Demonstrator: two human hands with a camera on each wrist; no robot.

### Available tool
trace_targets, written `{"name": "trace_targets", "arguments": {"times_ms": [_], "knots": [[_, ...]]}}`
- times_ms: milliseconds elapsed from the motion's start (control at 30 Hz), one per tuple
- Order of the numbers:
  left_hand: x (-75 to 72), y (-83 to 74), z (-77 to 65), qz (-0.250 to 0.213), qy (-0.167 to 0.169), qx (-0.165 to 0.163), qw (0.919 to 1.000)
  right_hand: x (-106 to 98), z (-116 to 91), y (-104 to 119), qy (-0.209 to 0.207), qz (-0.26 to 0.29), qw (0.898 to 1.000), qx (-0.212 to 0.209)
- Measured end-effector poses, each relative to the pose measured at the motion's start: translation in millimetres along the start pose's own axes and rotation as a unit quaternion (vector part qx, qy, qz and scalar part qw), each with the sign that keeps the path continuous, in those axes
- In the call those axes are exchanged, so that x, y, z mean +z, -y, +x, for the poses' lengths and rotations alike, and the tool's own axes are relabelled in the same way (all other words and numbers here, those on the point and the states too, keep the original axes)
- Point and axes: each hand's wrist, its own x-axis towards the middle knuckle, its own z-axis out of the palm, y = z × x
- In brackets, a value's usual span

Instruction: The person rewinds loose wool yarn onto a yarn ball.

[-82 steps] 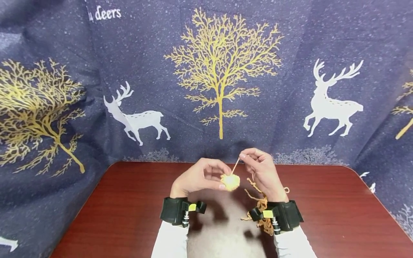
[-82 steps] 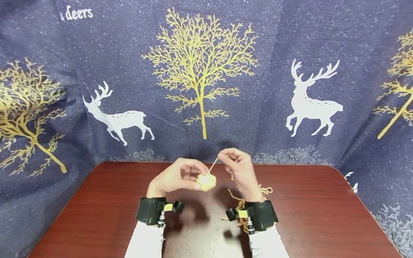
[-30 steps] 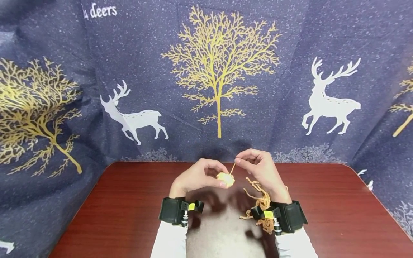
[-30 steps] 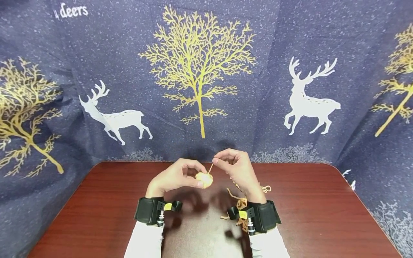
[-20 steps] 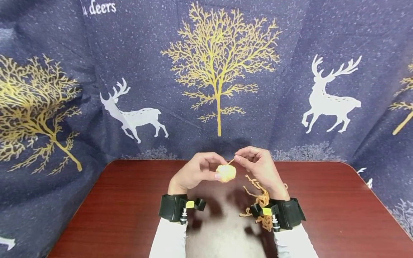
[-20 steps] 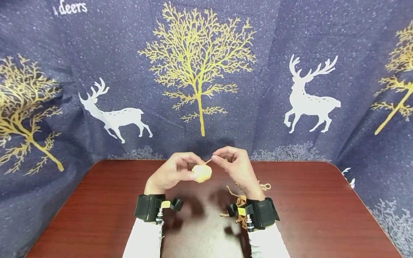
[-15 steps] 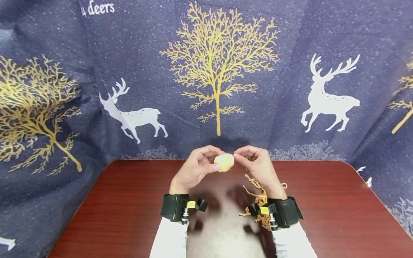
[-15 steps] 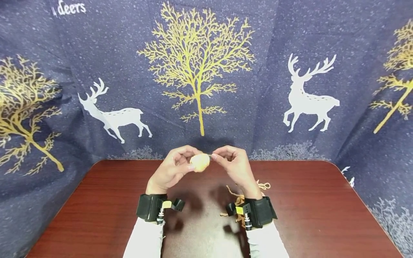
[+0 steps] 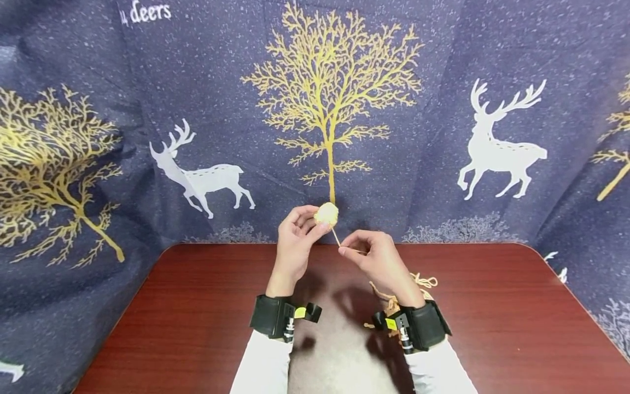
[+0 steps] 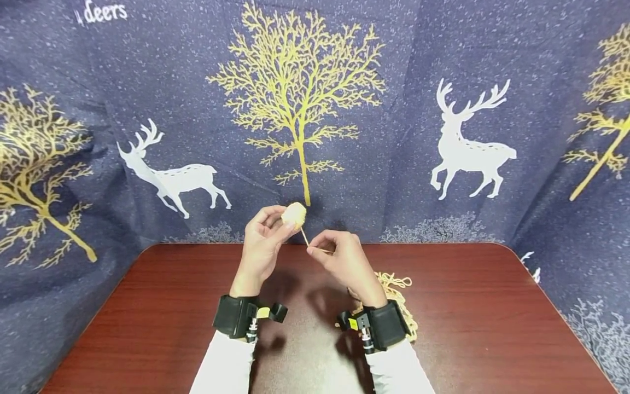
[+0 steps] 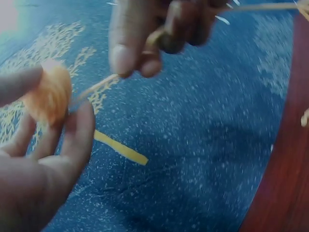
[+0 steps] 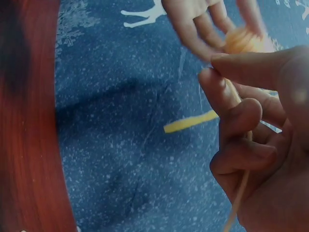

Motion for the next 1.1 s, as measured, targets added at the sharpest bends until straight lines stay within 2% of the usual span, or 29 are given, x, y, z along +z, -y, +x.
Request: {"name": "trace_targets", "arguments": {"times_ms": [67,167,233,300,400,500,600,667,733,800,867,967,1100], "knots": [[0.2,2.6,0.7,0.077,-0.025,0.017,0.9966,1.9,-0.6,2.8,0.009,-0.013,1.000,-0.010],[-1.3,5.4,1.0,0.183,-0.036,0.028,0.9820,2.8,-0.6,5.4,0.013,-0.019,0.999,-0.024],[-3.3,5.4,0.6,0.241,-0.020,0.026,0.9699,1.5,-0.2,5.5,0.014,-0.007,0.999,-0.028],[-6.3,4.7,-0.1,0.277,0.015,0.012,0.9607,-1.3,0.4,4.5,0.013,0.019,0.999,-0.024],[-12.1,3.4,-1.2,0.293,0.100,-0.029,0.9503,-7.3,1.2,0.1,0.002,0.071,0.997,-0.012],[-17.1,1.7,-2.9,0.277,0.194,-0.077,0.9380,-13.5,1.2,-5.5,-0.022,0.134,0.991,0.004],[-19.0,0.5,-3.9,0.260,0.282,-0.093,0.9189,-17.5,1.2,-11.1,-0.045,0.211,0.976,0.013],[-18.3,-1.0,-4.1,0.247,0.327,-0.098,0.9069,-18.7,1.7,-13.5,-0.052,0.264,0.963,0.017],[-16.9,-2.9,-4.5,0.223,0.360,-0.105,0.8999,-18.5,2.6,-15.0,-0.051,0.301,0.952,0.017],[-15.1,-5.2,-5.0,0.188,0.379,-0.113,0.8992,-16.9,3.6,-16.1,-0.047,0.314,0.948,0.018],[-13.5,-7.7,-5.3,0.141,0.382,-0.119,0.9058,-14.6,4.7,-16.0,-0.044,0.311,0.949,0.024],[-12.3,-9.4,-5.5,0.075,0.362,-0.108,0.9227,-10.9,5.5,-15.5,-0.038,0.281,0.958,0.038],[-12.0,-9.5,-6.9,0.035,0.299,-0.077,0.9505,-6.5,4.4,-14.3,-0.027,0.246,0.967,0.058]]}}
